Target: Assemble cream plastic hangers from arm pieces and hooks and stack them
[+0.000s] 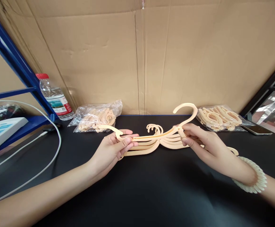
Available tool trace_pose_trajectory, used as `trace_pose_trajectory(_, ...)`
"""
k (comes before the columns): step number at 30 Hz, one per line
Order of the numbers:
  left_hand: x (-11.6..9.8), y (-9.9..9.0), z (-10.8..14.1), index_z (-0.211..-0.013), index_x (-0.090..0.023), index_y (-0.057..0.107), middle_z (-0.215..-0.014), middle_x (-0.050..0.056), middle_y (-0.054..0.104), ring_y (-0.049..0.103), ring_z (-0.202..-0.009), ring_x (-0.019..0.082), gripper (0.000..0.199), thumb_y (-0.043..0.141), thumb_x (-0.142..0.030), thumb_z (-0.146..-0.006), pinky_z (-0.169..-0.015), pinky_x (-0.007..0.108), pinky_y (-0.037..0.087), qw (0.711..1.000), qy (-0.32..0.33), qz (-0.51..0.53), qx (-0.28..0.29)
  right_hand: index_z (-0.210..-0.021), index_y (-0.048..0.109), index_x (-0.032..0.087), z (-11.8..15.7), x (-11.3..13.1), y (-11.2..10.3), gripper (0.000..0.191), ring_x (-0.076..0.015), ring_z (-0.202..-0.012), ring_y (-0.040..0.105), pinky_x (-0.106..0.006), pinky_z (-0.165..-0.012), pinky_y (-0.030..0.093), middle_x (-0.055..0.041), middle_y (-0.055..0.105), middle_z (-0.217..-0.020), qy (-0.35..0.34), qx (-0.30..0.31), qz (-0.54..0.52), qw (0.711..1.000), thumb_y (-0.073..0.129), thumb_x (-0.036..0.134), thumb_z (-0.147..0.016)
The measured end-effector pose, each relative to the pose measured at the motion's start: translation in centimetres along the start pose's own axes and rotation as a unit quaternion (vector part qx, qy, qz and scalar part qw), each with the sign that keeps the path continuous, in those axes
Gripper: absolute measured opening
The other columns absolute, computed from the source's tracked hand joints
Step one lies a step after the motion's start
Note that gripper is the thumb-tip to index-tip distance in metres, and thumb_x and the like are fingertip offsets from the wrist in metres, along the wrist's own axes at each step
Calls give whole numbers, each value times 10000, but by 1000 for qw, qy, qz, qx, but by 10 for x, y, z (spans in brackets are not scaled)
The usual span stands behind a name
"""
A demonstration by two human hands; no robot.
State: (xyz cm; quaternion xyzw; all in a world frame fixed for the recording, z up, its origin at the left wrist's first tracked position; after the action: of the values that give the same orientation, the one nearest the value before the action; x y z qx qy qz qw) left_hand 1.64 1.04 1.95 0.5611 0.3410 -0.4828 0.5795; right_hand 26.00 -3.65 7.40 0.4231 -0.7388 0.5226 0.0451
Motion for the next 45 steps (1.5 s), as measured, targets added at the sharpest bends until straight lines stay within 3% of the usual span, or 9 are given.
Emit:
trace_pose_trajectory(9, 1, -3, -2, -838, -154, 749, -864, 36, 757, 704, -647, 77, 102, 664, -104, -861, -628, 95, 574, 999, 10, -35, 9, -1022, 481, 252, 0, 0, 0, 79, -140, -627, 432, -256, -567, 358, 27, 465, -740, -17, 2, 12, 1000, 407, 257, -997)
trace_pose_trajectory(14, 0, 0, -2, -858, -156, 761, -866, 36, 757, 712, -716, 90, 59, 723, -135, -818, -709, 108, 573, 999, 16, -38, 23, -999, 478, 245, 0, -3, 1, 72, -146, -631, 437, -263, -560, 353, 20, 475, -744, -18, 3, 14, 1000, 411, 271, -997)
trace_pose_trajectory(18, 1, 1, -3, -903, -175, 746, -892, 38, 757, 718, -796, 106, 135, 777, -163, -772, -759, 119, 564, 998, 15, -43, 41, -986, 469, 239, -1, -5, 0, 82, -150, -608, 420, -270, -537, 335, 20, 444, -717, -11, 8, 10, 1000, 403, 286, -997)
trace_pose_trajectory(26, 1, 3, -2, -822, -164, 713, -975, 59, 736, 692, -769, 101, 147, 811, -235, -739, -750, 146, 553, 997, 22, -48, 64, -1031, 487, 235, 0, -5, -1, 120, -158, -617, 454, -275, -533, 351, 8, 476, -720, -12, 14, 15, 1000, 402, 314, -998)
trace_pose_trajectory(36, 1, -1, -3, -745, -176, 685, -876, -11, 615, 546, -680, 53, 178, 809, -303, -735, -611, 125, 478, 996, 30, -60, 51, -970, 469, 231, -2, -2, -1, 99, -150, -620, 451, -272, -539, 348, 14, 468, -717, -13, 15, 15, 1000, 401, 296, -999)
trace_pose_trajectory(41, -4, 0, -2, -754, -191, 678, -792, -31, 588, 546, -695, 73, 171, 814, -291, -725, -636, 155, 482, 995, 56, -71, 53, -1009, 482, 233, -1, -4, -2, 95, -156, -634, 470, -277, -547, 362, 8, 478, -729, -16, 12, 15, 1000, 408, 291, -996)
trace_pose_trajectory(45, -4, -1, 0, -724, -185, 686, -893, -9, 632, 590, -789, 100, 165, 810, -295, -730, -691, 184, 497, 996, 53, -64, 40, -993, 479, 236, 0, -4, -2, 91, -152, -604, 446, -276, -533, 351, 15, 456, -707, -14, 17, 20, 1000, 410, 294, -996)
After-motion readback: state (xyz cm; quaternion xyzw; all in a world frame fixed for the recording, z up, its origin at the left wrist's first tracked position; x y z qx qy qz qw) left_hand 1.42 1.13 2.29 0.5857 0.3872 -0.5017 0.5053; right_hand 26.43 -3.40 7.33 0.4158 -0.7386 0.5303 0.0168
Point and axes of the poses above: each hand's wrist, its own z-axis away from the middle knuckle, its own y-axis out of the palm, x = y × z, the point moved 8 cm from there along -z, towards the middle knuckle
